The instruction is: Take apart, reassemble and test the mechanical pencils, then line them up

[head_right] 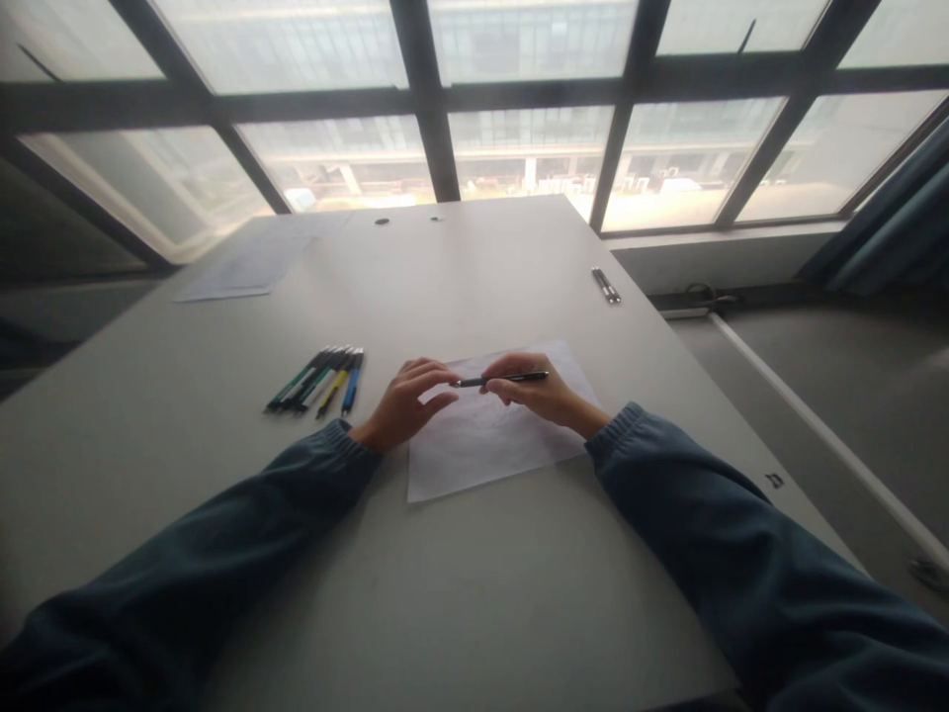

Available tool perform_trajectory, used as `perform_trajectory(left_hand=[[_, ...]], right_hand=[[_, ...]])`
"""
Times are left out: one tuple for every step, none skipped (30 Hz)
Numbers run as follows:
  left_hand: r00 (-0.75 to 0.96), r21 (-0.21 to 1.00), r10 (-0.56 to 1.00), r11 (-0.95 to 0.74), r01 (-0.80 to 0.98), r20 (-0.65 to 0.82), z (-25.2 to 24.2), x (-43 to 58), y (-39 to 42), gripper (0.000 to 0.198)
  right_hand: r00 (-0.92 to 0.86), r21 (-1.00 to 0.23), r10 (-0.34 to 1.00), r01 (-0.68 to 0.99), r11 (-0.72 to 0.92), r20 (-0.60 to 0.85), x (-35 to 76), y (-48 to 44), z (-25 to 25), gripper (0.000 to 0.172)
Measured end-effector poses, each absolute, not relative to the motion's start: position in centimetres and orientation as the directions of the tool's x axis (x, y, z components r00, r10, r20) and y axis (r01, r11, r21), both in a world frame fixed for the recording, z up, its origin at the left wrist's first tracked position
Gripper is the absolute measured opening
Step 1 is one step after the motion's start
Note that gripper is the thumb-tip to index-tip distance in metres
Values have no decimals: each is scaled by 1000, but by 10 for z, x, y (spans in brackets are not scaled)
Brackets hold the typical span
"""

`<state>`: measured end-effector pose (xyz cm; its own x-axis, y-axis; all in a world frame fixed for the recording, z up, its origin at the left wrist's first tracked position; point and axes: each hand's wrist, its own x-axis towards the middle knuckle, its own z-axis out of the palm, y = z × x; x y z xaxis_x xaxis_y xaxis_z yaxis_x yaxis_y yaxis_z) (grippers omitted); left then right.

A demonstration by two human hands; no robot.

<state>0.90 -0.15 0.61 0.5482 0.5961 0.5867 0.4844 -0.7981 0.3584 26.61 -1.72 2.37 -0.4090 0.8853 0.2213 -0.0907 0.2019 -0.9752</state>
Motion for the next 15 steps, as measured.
perform_trajectory(left_hand=[[548,347,581,-808,476,602,6,9,-2,17],[546,337,568,-816,469,616,6,9,-2,15],[543,329,558,-822,465,627,5,10,-2,12],[538,322,552,-825,464,637,5,10,-2,11],[529,319,549,-825,467,647,5,10,-2,10],[511,320,550,-822,472,661,6,11,-3,10],[485,327,556,-814,480,675,6,11,-3,10],[454,339,568,-803,491,687,6,11,-2,11],[420,355,583,-787,505,695,6,12,-2,12],[386,374,602,-768,521,699,6,12,-2,13],[355,394,622,-747,535,698,6,12,-2,15],[328,412,639,-729,547,695,6,12,-1,16],[307,427,654,-713,556,692,6,11,-1,17],[289,438,663,-702,562,691,6,11,-1,18],[275,446,668,-694,565,691,6,11,0,18]], right_hand=[[-418,-977,883,-88,195,214,266,-17,23,27],[-425,-979,882,-87,184,203,266,-17,22,28],[-428,-982,883,-88,170,191,267,-17,20,29],[-428,-984,886,-92,153,178,267,-16,18,30],[-429,-987,889,-100,130,160,268,-15,16,31],[-425,-988,894,-116,102,142,268,-14,14,33],[-417,-988,901,-142,68,122,269,-12,13,35],[-401,-983,910,-182,33,105,270,-10,11,36],[-377,-972,922,-236,-2,90,272,-7,9,38],[-352,-953,933,-300,-39,73,273,-5,8,42],[-323,-928,945,-366,-69,57,275,-2,7,47],[-305,-903,952,-417,-101,35,276,0,6,53],[-295,-884,956,-450,-125,15,278,2,5,56],[-286,-871,958,-470,-141,-1,279,4,4,56],[-283,-864,959,-479,-154,-14,280,5,3,54]])
